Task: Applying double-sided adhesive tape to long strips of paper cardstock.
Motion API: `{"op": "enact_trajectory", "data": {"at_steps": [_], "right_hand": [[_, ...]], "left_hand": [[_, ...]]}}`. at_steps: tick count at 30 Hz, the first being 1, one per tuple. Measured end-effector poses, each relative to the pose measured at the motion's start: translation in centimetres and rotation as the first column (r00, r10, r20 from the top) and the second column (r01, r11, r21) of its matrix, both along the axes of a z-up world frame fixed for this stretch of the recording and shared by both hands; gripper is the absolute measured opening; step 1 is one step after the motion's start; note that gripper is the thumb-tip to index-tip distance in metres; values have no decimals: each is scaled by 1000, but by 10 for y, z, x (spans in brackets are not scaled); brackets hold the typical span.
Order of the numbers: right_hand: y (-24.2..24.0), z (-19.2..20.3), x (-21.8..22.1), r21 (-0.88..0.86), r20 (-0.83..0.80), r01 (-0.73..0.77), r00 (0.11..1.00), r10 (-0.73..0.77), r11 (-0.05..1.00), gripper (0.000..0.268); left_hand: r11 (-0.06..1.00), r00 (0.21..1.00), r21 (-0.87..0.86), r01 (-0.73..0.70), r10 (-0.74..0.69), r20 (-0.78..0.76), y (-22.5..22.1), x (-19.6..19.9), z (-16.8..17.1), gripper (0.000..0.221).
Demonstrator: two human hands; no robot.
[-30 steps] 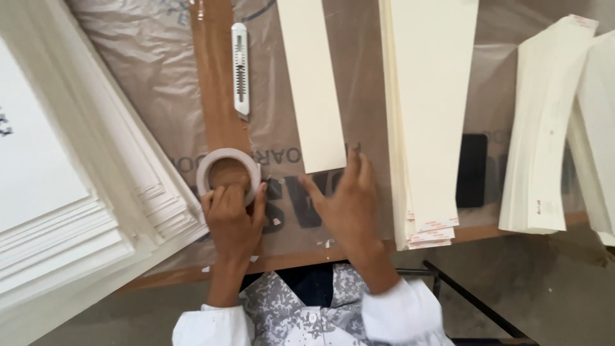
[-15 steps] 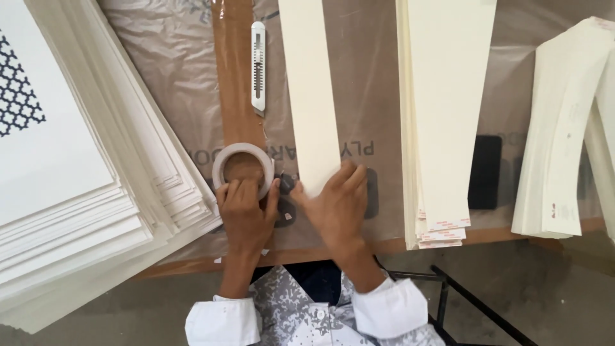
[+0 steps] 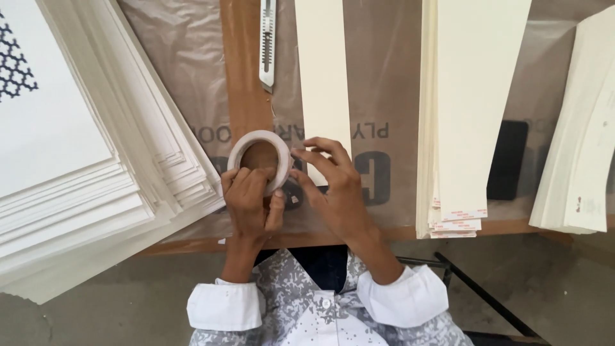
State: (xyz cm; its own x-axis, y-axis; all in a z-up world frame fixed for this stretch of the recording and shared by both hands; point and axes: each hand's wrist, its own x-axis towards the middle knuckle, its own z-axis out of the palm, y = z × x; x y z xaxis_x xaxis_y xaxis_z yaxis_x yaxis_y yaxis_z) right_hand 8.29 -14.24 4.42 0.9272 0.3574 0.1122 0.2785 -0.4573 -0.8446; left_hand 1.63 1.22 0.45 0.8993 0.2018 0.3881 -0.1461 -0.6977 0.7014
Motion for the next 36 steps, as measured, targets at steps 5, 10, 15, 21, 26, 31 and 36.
{"op": "enact_trajectory", "data": {"at_steps": [5,10,15,21,26,31,36], "right_hand": [[1,-5,6,51,-39,15,999,-13,999,25],[-5,-2,9,24,-141,53,989,-49,998,14],[-53,-8,5,-127,-118,143,980,-158,982,10],[-96,-22,2,-101,-345,181,916,-205,978,13],[-93,-22,1,-136,-372,170,905,-209,976,13],[-89,-28,-1,-277,-185,167,957,-223,946,11],[-79,-27,-2,-288,-194,199,946,-261,937,12]], "left_hand": [[1000,1000,-13,-3,3,-2,0,0,-1,25],[1000,999,6,10,-10,-31,0,1,-2,26],[984,994,155,87,-76,-74,0,6,-2,25],[947,997,319,44,-19,-81,-3,1,-15,22],[938,999,346,22,-4,-52,-5,-1,-18,23],[929,999,368,34,-19,-44,-4,-2,-20,28],[920,999,389,38,-31,-25,-5,-2,-21,33]]}}
